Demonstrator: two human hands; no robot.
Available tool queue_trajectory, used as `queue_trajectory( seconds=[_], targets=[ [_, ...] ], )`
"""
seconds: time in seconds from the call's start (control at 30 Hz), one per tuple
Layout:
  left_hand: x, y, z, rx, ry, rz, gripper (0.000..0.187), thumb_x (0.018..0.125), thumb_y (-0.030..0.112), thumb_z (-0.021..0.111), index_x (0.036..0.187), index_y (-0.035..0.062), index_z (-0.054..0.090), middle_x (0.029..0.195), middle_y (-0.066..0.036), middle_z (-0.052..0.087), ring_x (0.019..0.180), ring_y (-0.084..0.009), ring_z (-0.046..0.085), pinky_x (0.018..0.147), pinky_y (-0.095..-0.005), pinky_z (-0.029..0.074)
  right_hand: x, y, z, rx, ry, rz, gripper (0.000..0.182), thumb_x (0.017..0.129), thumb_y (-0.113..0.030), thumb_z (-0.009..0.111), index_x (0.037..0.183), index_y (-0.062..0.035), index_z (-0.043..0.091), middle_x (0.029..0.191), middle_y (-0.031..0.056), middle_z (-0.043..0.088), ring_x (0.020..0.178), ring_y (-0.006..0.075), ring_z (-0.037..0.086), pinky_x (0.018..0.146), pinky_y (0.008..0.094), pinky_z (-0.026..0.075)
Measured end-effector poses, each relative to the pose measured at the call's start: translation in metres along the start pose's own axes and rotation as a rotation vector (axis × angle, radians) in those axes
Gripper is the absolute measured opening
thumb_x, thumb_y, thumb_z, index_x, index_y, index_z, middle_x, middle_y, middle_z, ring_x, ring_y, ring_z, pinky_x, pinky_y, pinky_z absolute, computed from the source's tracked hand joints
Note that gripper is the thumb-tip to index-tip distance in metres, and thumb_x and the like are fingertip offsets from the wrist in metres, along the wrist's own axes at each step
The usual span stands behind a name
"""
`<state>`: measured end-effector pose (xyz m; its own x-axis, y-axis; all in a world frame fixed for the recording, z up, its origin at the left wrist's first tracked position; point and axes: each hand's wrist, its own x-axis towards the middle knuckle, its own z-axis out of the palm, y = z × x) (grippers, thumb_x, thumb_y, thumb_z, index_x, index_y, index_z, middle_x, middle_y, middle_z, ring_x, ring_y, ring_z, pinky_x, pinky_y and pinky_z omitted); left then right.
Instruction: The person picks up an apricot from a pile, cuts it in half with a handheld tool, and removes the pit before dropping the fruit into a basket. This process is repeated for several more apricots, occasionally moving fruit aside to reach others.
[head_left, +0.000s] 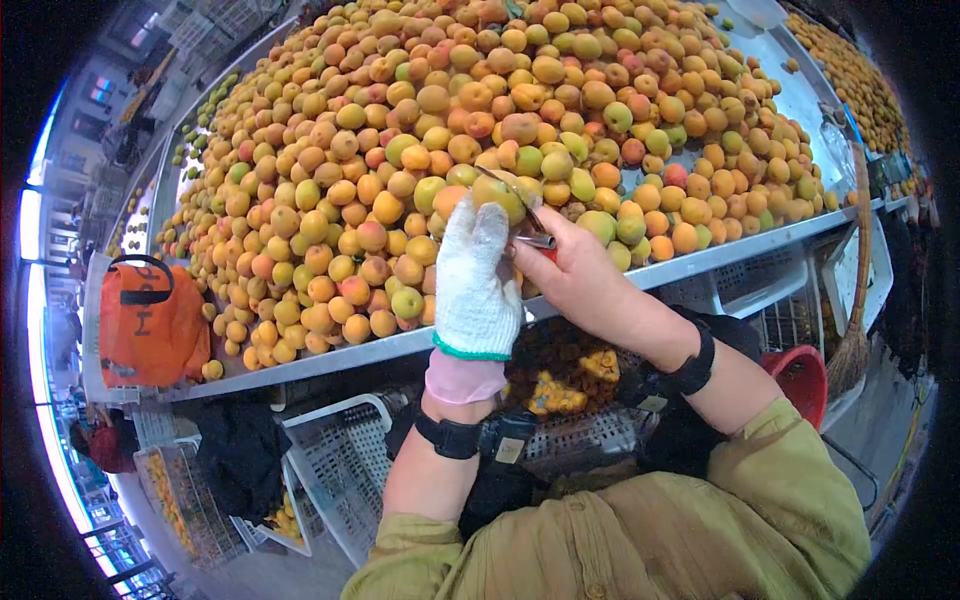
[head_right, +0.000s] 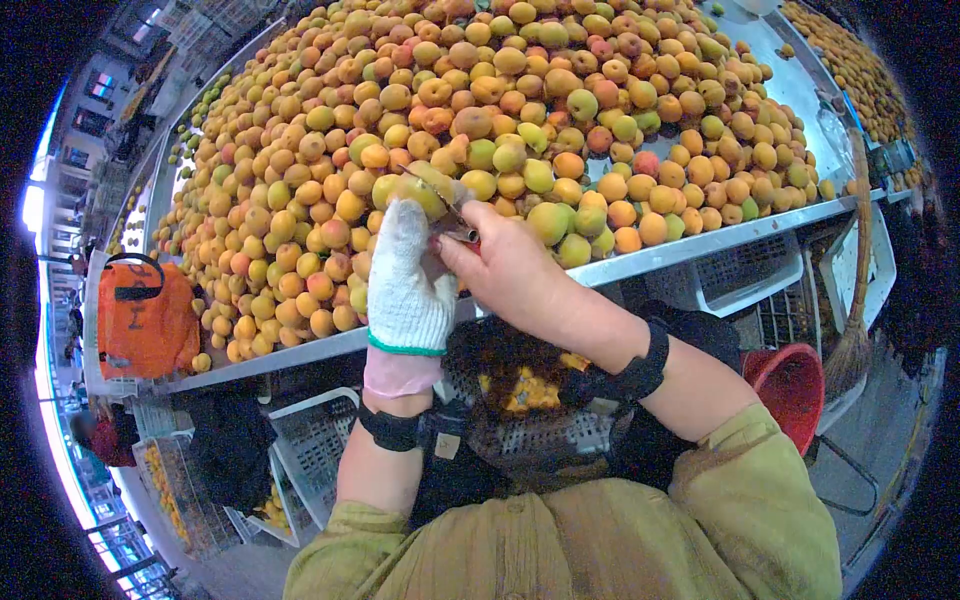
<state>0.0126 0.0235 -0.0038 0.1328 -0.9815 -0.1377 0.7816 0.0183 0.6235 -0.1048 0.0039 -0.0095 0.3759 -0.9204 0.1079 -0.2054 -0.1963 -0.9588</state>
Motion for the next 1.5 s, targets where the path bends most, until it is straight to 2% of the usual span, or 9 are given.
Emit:
queue_trajectory(
  seconds=[0.17,0.47,0.57,0.77,0.87,1.07,1.2,1.27,1.5],
  targets=[
    [0.005,0.000,-0.005,-0.059,0.002,-0.052,0.030,0.094,0.020,0.056,0.118,0.0024,0.053,0.112,-0.009,0.060,0.101,-0.0201,0.060,0.087,-0.0333,0.051,-0.001,0.005,0.005,-0.093,0.057,-0.013,0.023,0.088,-0.018,0.060,0.098,0.0022,0.055,0.080,0.0211,0.064,0.075,0.0314,0.065,0.066,0.0389,0.050],
    [0.003,0.008,0.005,0.063,-0.139,0.024,0.041,0.096,0.030,0.052,0.127,0.0038,0.048,0.121,-0.012,0.057,0.113,-0.0240,0.055,0.099,-0.0392,0.044,0.015,-0.015,-0.022,0.539,0.076,0.066,0.028,0.092,-0.031,0.062,0.098,-0.0042,0.054,0.077,-0.0030,0.051,0.065,0.0014,0.044,0.054,0.0181,0.035],
    [0.002,0.002,0.015,0.255,-0.055,0.068,0.032,0.096,0.012,0.049,0.124,-0.0031,0.049,0.118,-0.010,0.056,0.109,-0.0166,0.053,0.095,-0.0292,0.042,0.015,-0.009,-0.021,0.473,0.158,-0.007,0.031,0.091,-0.031,0.062,0.100,-0.0032,0.053,0.076,-0.0016,0.051,0.064,0.0039,0.045,0.054,0.0199,0.037],
    [-0.001,-0.005,0.009,0.573,0.004,0.329,0.033,0.098,0.022,0.048,0.123,0.0007,0.050,0.119,-0.009,0.054,0.105,-0.0172,0.055,0.092,-0.0309,0.045,0.016,-0.010,-0.022,-0.015,0.184,-0.245,0.033,0.092,-0.032,0.059,0.100,-0.0013,0.051,0.078,0.0029,0.052,0.069,0.0090,0.048,0.062,0.0241,0.042],
    [0.004,-0.007,0.003,0.987,0.008,0.541,0.033,0.099,0.021,0.047,0.122,-0.0029,0.050,0.119,-0.011,0.054,0.105,-0.0170,0.054,0.091,-0.0302,0.045,0.016,-0.011,-0.013,0.220,0.222,-0.119,0.031,0.092,-0.031,0.058,0.098,-0.0017,0.052,0.079,0.0038,0.052,0.070,0.0096,0.048,0.062,0.0250,0.042],
    [0.007,-0.013,0.010,0.279,0.185,0.271,0.021,0.096,0.014,0.051,0.109,-0.0021,0.056,0.105,-0.009,0.059,0.096,-0.0158,0.055,0.086,-0.0291,0.044,0.021,-0.007,-0.017,-0.119,0.236,-0.277,0.035,0.087,-0.033,0.065,0.101,-0.0036,0.052,0.072,0.0053,0.053,0.063,0.0147,0.054,0.057,0.0278,0.045],
    [0.012,-0.019,-0.003,0.309,0.268,0.377,0.021,0.096,0.013,0.050,0.109,-0.0026,0.056,0.106,-0.009,0.059,0.096,-0.0169,0.056,0.087,-0.0290,0.046,0.015,-0.004,-0.001,-0.215,0.222,-0.332,0.038,0.084,-0.033,0.068,0.103,-0.0057,0.051,0.070,0.0083,0.055,0.058,0.0226,0.058,0.054,0.0315,0.048],
    [0.018,-0.017,-0.018,1.374,0.179,0.917,0.028,0.098,0.020,0.047,0.111,-0.0031,0.057,0.104,-0.010,0.060,0.095,-0.0186,0.057,0.087,-0.0318,0.047,0.012,-0.003,0.005,-0.115,0.208,-0.299,0.039,0.085,-0.035,0.067,0.105,-0.0059,0.050,0.070,0.0098,0.055,0.059,0.0234,0.060,0.055,0.0311,0.049],
    [0.018,-0.012,0.007,0.826,0.199,0.773,0.006,0.085,0.001,0.061,0.085,-0.0026,0.056,0.082,-0.011,0.056,0.075,-0.0210,0.055,0.067,-0.0334,0.046,0.012,-0.011,0.010,0.322,0.125,0.040,0.031,0.096,-0.034,0.049,0.101,-0.0027,0.049,0.076,0.0029,0.055,0.061,0.0102,0.052,0.053,0.0274,0.044]
  ],
)
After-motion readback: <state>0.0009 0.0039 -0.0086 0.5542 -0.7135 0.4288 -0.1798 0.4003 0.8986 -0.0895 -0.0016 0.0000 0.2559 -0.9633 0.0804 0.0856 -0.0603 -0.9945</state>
